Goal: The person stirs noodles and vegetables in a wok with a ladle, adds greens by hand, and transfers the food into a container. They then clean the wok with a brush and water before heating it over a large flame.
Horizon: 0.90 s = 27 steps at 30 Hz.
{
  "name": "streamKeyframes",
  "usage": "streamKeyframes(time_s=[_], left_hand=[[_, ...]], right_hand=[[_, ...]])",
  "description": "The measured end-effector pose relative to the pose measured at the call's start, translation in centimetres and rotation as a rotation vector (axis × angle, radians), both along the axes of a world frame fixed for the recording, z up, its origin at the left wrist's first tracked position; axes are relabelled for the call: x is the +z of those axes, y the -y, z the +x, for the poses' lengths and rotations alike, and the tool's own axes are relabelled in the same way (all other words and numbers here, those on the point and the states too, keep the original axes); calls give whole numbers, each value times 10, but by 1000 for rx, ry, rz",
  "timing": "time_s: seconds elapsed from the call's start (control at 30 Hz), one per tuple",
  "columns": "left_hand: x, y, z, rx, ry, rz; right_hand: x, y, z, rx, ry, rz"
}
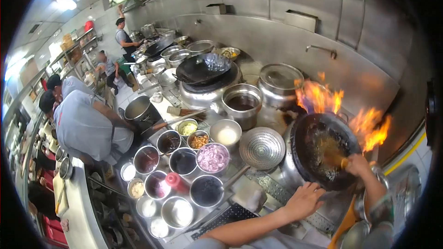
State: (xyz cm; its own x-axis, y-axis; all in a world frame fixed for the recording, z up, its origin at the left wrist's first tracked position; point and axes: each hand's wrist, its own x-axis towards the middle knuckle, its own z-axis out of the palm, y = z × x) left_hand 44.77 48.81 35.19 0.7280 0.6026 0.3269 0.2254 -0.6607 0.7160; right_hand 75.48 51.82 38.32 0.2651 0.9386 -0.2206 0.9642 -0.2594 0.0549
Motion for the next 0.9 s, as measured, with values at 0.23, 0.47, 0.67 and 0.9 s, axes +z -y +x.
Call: streamKeyframes(time_s=[0.23,0.47,0.67,0.9], left_hand=[[-7,2,7,-102,28,106],[-1,-10,4,-119,27,104],[-5,-14,7,-78,-16,31],[-4,-26,-4,22,-50,3]], right_hand=[[3,11,2,59,26,-13],[-12,-13,3,-154,29,-48],[-14,-34,10,-280,-106,56],[-16,-46,26,-14,-112,29]])
